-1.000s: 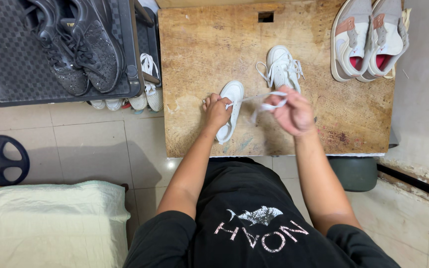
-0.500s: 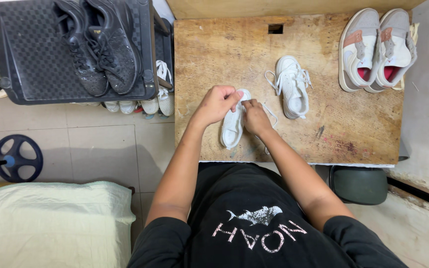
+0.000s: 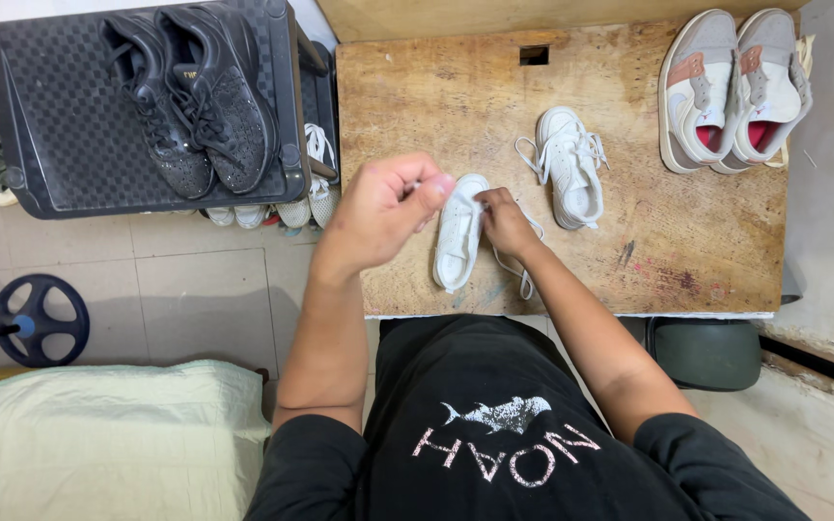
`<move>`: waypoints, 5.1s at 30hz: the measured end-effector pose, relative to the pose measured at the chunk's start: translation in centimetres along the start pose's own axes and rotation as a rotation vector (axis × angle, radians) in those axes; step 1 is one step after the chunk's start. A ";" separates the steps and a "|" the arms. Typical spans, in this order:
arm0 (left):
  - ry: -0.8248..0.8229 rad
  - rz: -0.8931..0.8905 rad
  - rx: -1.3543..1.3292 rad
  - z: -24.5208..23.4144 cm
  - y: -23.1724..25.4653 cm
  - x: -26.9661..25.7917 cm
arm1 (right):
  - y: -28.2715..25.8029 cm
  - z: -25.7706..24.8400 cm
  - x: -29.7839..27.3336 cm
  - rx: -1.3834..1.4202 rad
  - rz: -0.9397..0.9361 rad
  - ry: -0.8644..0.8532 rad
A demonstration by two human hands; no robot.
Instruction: The person unlaces a pair of black sneakers and then a pair of white sneakers, threading the laces through the eyelets and tying them. The person handles the shoes one at a time on a wooden table.
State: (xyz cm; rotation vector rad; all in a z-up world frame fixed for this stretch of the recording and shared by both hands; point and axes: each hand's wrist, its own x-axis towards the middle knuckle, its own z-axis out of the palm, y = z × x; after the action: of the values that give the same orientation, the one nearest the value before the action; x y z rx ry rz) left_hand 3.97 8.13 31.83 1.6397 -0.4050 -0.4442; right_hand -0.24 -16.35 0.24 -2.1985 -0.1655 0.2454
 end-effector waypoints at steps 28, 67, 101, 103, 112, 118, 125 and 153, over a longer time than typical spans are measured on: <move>0.057 -0.551 0.172 6.3 -20.2 4.3 | -7.5 -10.6 0.1 -0.229 0.257 -0.276; 0.209 -0.010 0.660 9.5 -28.7 3.8 | -2.6 -3.0 2.1 -0.114 -0.152 -0.072; 0.423 -0.175 0.025 12.4 -31.6 2.8 | 3.1 0.6 1.6 0.864 0.623 -0.086; 0.336 -0.133 0.272 12.2 -31.1 2.5 | 2.9 0.4 2.0 0.849 0.619 -0.101; 0.114 -0.367 -0.364 10.6 -31.8 2.1 | 3.8 0.5 1.9 0.759 0.620 -0.040; -0.093 -0.048 0.675 9.7 -31.1 2.7 | 4.5 2.1 1.5 0.744 0.532 -0.019; 0.304 -0.471 -0.161 7.6 -30.2 3.2 | 4.6 -0.1 0.4 0.785 0.608 -0.056; 0.306 0.156 0.343 3.5 -25.2 2.5 | -1.5 2.2 2.9 -0.053 0.121 -0.006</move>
State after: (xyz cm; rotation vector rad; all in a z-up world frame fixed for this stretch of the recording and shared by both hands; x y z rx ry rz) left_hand 4.45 6.71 6.33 1.9540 -0.3893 -0.0010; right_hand 2.02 -13.16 -0.10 -2.2637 -0.0429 0.3186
